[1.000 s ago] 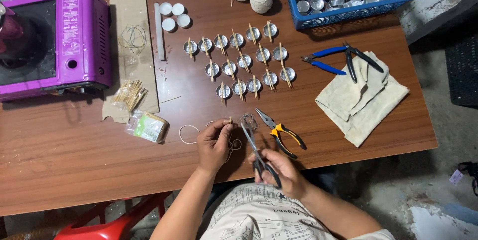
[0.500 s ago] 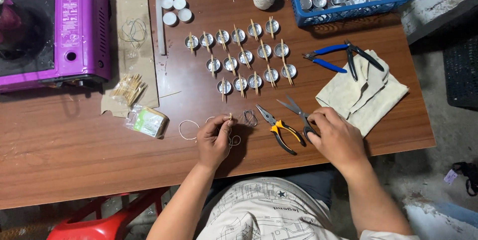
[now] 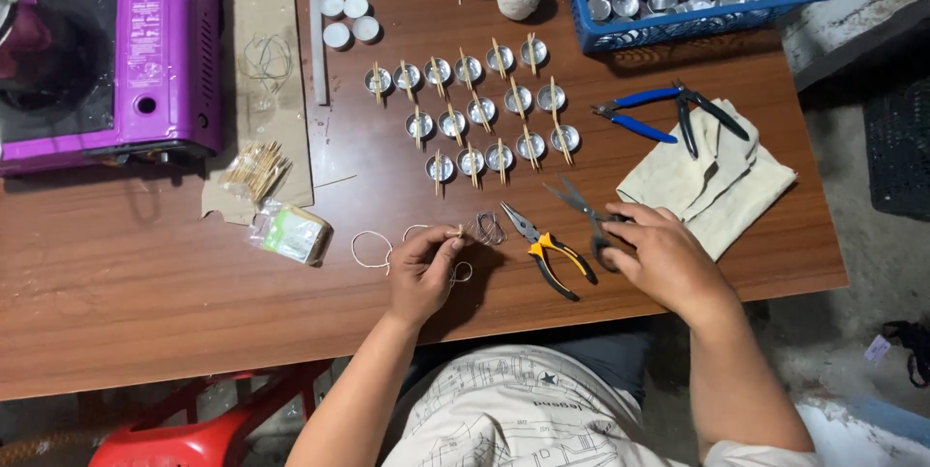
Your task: Assembling candle wicks by threading cotton string through metal sustainer tabs and crimping them with pliers.
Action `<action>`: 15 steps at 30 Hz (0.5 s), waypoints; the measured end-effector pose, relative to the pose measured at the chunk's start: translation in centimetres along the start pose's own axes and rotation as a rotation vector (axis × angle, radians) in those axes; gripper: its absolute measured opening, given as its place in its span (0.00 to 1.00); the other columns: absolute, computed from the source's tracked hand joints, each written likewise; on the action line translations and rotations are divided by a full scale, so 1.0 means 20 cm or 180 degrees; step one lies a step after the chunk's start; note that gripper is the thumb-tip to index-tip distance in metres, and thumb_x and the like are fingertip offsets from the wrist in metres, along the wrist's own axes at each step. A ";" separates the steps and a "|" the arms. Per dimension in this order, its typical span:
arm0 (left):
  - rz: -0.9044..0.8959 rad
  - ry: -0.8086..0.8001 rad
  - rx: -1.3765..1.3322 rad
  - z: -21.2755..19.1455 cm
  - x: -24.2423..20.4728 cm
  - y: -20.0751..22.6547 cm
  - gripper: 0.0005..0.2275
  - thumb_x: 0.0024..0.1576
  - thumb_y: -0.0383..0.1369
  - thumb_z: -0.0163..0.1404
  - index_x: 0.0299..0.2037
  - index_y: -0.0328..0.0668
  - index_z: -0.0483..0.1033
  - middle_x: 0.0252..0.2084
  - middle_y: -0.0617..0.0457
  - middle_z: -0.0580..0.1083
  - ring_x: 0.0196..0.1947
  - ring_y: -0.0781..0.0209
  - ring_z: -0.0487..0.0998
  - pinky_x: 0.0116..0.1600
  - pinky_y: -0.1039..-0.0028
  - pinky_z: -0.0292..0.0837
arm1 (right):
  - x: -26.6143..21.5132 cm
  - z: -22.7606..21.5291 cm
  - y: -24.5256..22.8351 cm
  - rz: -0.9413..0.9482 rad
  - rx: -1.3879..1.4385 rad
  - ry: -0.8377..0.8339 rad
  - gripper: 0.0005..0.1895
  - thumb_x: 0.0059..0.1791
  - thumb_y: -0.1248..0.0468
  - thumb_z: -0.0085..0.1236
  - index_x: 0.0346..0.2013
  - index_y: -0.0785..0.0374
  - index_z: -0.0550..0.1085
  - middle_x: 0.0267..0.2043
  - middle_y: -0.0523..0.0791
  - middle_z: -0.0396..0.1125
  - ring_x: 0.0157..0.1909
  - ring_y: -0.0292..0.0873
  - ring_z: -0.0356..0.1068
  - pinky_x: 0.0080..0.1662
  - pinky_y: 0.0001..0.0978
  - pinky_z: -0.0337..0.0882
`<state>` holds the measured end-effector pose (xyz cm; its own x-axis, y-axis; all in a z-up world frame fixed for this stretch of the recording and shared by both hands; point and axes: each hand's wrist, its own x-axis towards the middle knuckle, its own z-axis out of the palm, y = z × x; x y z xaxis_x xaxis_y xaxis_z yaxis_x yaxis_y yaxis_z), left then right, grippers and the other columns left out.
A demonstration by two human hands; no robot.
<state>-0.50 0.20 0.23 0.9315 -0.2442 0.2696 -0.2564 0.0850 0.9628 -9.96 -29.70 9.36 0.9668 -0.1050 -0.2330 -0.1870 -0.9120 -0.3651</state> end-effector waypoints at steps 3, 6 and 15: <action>-0.0012 0.0062 -0.0058 -0.03 0.00 -0.07 0.03 0.57 0.19 0.57 0.38 0.33 0.82 0.31 0.45 0.82 0.36 0.59 0.82 0.46 0.64 0.77 | -0.03 -0.02 -0.04 -0.0107 -0.0331 0.0291 0.16 0.50 0.61 0.59 0.52 0.57 0.80 0.60 0.44 0.71 0.60 0.51 0.71 0.59 0.42 0.72; 0.0002 -0.0001 -0.0031 -0.01 -0.01 -0.02 0.03 0.57 0.19 0.58 0.38 0.31 0.82 0.30 0.44 0.82 0.35 0.57 0.83 0.45 0.64 0.77 | -0.06 0.12 -0.11 -0.0817 0.0138 0.1338 0.19 0.46 0.62 0.65 0.53 0.56 0.79 0.49 0.43 0.72 0.51 0.48 0.74 0.51 0.37 0.76; -0.0134 -0.0056 -0.0182 -0.01 -0.02 0.01 0.02 0.58 0.20 0.57 0.38 0.31 0.81 0.28 0.45 0.82 0.33 0.60 0.82 0.45 0.66 0.77 | -0.04 0.37 -0.27 -0.0339 -0.0748 0.1040 0.39 0.43 0.49 0.65 0.63 0.68 0.69 0.50 0.54 0.70 0.53 0.55 0.71 0.49 0.44 0.76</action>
<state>-0.85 0.58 0.32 0.9364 -0.2657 0.2295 -0.2013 0.1292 0.9710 -11.06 -21.80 4.94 0.9901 -0.0910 0.1070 -0.0747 -0.9863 -0.1472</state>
